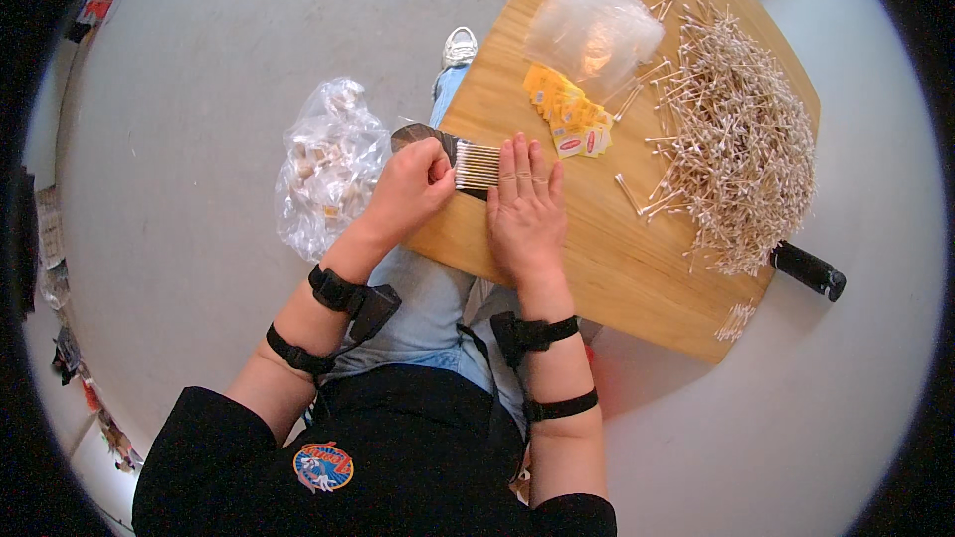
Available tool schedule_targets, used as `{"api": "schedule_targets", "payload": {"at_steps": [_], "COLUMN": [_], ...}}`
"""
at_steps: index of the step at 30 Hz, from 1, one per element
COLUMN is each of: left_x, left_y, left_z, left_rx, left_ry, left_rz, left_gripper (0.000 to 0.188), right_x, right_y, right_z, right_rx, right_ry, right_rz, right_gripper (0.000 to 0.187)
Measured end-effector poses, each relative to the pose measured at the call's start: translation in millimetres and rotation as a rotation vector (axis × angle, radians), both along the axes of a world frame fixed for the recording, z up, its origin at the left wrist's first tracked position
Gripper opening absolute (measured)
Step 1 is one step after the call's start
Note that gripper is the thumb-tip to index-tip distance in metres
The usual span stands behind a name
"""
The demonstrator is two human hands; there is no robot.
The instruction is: Picking up small wooden sticks from a large pile and arranging them into a black tray holder.
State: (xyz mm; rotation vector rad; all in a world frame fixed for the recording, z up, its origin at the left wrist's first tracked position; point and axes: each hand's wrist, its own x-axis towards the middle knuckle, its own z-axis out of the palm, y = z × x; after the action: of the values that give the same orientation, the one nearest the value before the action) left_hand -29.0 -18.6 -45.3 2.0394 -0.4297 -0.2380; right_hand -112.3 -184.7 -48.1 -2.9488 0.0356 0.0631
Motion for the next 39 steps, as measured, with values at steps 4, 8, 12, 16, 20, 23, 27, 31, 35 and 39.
{"api": "schedule_targets", "payload": {"at_steps": [4,8,12,16,20,23,27,31,35,39], "left_x": [-3.8,-10.0,-12.0,-11.9,-12.0,-11.0,-5.5,10.0,12.4,10.1], "left_y": [-2.2,-6.0,-9.4,-12.0,-10.1,-7.3,4.1,14.3,9.6,6.4], "left_z": [1.3,-3.7,-4.5,0.3,-1.0,-0.8,3.8,-18.2,-20.5,-25.1], "left_rx": [0.013,0.033,0.061,0.072,0.072,0.011,-0.006,-0.555,-0.756,-0.904], "left_ry": [-0.024,-0.219,-0.27,-0.264,-0.238,-0.182,0.061,0.106,0.328,0.436], "left_rz": [-0.013,0.01,0.004,0.001,0.036,0.05,0.067,0.198,0.05,0.031], "left_gripper": [0.016,0.017,0.017,0.017,0.017,0.019,0.013,0.024,0.047,0.055], "right_x": [-3.1,-2.4,-1.6,0.9,5.5,5.7,-5.7,-21.1,-21.2,-10.3], "right_y": [13.5,26.3,39.6,53.0,65.6,65.2,47.4,37.4,47.0,62.2], "right_z": [-4.9,-9.9,-13.8,-20.7,-17.5,-15.2,-11.1,-5.2,-1.9,1.9], "right_rx": [-0.005,0.013,-0.015,-0.003,0.052,0.067,0.223,0.126,-0.027,-0.019], "right_ry": [-0.019,-0.031,-0.036,-0.08,-0.108,-0.089,-0.131,-0.065,0.03,0.074], "right_rz": [-0.076,-0.147,-0.168,-0.204,-0.241,-0.221,-0.177,-0.187,-0.192,-0.175], "right_gripper": [0.066,0.067,0.067,0.064,0.061,0.065,0.073,0.083,0.088,0.091]}}
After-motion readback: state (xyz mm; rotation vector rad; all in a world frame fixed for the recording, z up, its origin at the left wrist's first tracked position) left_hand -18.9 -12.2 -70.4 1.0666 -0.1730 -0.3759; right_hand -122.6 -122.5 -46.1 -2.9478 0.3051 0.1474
